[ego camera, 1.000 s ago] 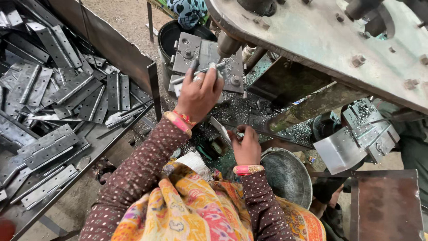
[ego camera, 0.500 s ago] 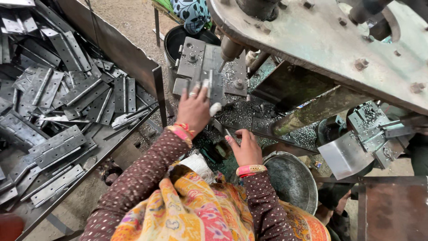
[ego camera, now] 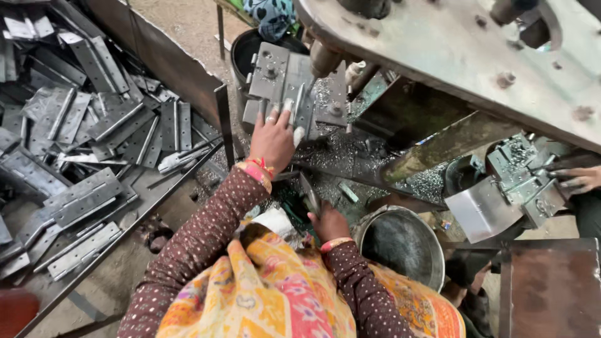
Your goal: The person operates a metalworking press machine, repeatedly picking up metal pieces from a pile and placing them into the machine's die. They use a pair of tongs to handle the metal pieces and assist in positioning them within the press. The person works continuously, moving pieces from the pile to the machine and then removing them after processing.
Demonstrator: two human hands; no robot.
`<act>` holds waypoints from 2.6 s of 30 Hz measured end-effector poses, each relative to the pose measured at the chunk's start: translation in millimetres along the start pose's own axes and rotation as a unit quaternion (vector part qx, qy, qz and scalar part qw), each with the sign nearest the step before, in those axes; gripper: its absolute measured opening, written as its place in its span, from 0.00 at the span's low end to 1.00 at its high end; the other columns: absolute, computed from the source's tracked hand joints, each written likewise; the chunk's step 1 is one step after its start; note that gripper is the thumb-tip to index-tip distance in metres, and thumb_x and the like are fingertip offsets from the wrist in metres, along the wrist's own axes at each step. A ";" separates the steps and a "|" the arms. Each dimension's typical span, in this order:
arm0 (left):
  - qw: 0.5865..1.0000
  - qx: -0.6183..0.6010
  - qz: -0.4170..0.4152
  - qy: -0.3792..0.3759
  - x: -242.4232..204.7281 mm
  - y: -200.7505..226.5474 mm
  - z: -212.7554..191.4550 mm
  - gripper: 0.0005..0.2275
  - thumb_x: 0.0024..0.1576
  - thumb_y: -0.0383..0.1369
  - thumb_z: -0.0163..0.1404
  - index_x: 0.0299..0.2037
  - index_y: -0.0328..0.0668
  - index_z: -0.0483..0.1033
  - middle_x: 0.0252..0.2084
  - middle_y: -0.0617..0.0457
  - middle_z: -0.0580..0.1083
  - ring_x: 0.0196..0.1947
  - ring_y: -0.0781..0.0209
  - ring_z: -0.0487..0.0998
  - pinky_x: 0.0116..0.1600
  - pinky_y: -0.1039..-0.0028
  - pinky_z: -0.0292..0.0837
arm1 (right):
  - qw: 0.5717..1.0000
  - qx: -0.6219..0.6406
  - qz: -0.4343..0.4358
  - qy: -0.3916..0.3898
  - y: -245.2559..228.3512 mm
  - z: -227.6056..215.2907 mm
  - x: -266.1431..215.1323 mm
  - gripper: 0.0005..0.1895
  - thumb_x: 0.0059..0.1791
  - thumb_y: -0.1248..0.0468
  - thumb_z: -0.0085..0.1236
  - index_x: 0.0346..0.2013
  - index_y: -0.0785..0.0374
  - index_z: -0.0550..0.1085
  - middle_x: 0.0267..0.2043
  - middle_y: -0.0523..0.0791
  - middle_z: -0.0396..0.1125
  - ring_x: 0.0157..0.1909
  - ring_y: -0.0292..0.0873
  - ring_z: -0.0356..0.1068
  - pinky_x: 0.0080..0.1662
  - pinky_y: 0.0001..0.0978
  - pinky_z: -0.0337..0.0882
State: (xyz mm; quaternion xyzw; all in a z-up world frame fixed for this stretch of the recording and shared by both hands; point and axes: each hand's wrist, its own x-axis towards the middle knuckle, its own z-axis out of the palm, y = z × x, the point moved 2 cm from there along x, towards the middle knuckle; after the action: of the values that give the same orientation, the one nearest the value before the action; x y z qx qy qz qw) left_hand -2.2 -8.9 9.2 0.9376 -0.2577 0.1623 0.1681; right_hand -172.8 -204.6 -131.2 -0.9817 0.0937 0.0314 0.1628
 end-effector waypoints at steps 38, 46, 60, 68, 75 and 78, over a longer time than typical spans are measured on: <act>0.998 0.025 -0.004 -0.060 41.6 -15.0 19.3 0.10 0.59 0.29 0.46 0.40 0.38 0.83 0.64 0.43 0.70 0.68 0.45 0.68 0.73 0.45 0.53 | 0.988 -0.077 0.029 -0.128 -41.9 -94.0 35.7 0.26 0.45 0.48 0.67 0.41 0.69 0.75 0.36 0.58 0.73 0.41 0.63 0.75 0.43 0.52 0.74; 1.000 0.005 0.012 -0.021 46.1 -13.8 15.5 0.11 0.57 0.31 0.46 0.35 0.37 0.83 0.63 0.40 0.71 0.64 0.42 0.68 0.69 0.44 0.53 | 1.000 0.017 0.002 0.026 -12.5 -21.7 4.1 0.24 0.47 0.48 0.64 0.42 0.67 0.75 0.33 0.59 0.73 0.37 0.65 0.74 0.39 0.54 0.73; 0.998 0.039 -0.003 -0.053 70.5 -31.7 29.3 0.12 0.60 0.33 0.46 0.37 0.40 0.84 0.62 0.44 0.71 0.65 0.46 0.69 0.72 0.45 0.48 | 0.993 -0.040 0.033 -0.101 -32.8 -70.5 20.2 0.26 0.46 0.44 0.63 0.39 0.67 0.74 0.33 0.56 0.74 0.37 0.59 0.77 0.41 0.50 0.76; 0.996 0.041 -0.005 -0.081 72.9 -40.1 27.7 0.12 0.59 0.32 0.45 0.41 0.38 0.83 0.61 0.41 0.71 0.61 0.45 0.72 0.71 0.44 0.52 | 0.996 -0.041 0.027 -0.073 -26.9 -54.2 21.9 0.28 0.45 0.43 0.66 0.38 0.67 0.74 0.33 0.59 0.73 0.40 0.64 0.75 0.42 0.54 0.74; 0.999 0.049 0.015 -0.019 67.3 -35.4 34.2 0.12 0.59 0.32 0.46 0.40 0.35 0.84 0.63 0.38 0.70 0.64 0.43 0.70 0.71 0.47 0.53 | 0.992 -0.085 0.034 -0.084 -4.5 -57.2 40.2 0.27 0.45 0.42 0.64 0.36 0.66 0.76 0.33 0.59 0.74 0.39 0.65 0.75 0.42 0.55 0.74; 0.998 0.045 0.025 0.032 67.9 -33.6 38.0 0.11 0.55 0.32 0.48 0.35 0.37 0.84 0.61 0.38 0.72 0.61 0.43 0.72 0.68 0.48 0.54 | 0.991 -0.035 0.086 -0.095 11.2 -1.5 14.5 0.31 0.50 0.38 0.58 0.34 0.67 0.75 0.31 0.59 0.73 0.35 0.63 0.75 0.39 0.54 0.74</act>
State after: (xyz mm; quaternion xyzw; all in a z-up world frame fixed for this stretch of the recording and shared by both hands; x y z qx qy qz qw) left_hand 79.4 -25.9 -5.8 0.9318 -0.2679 0.2076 0.1302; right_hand -160.7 -218.0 -134.6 -0.9677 0.1603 0.1415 0.1335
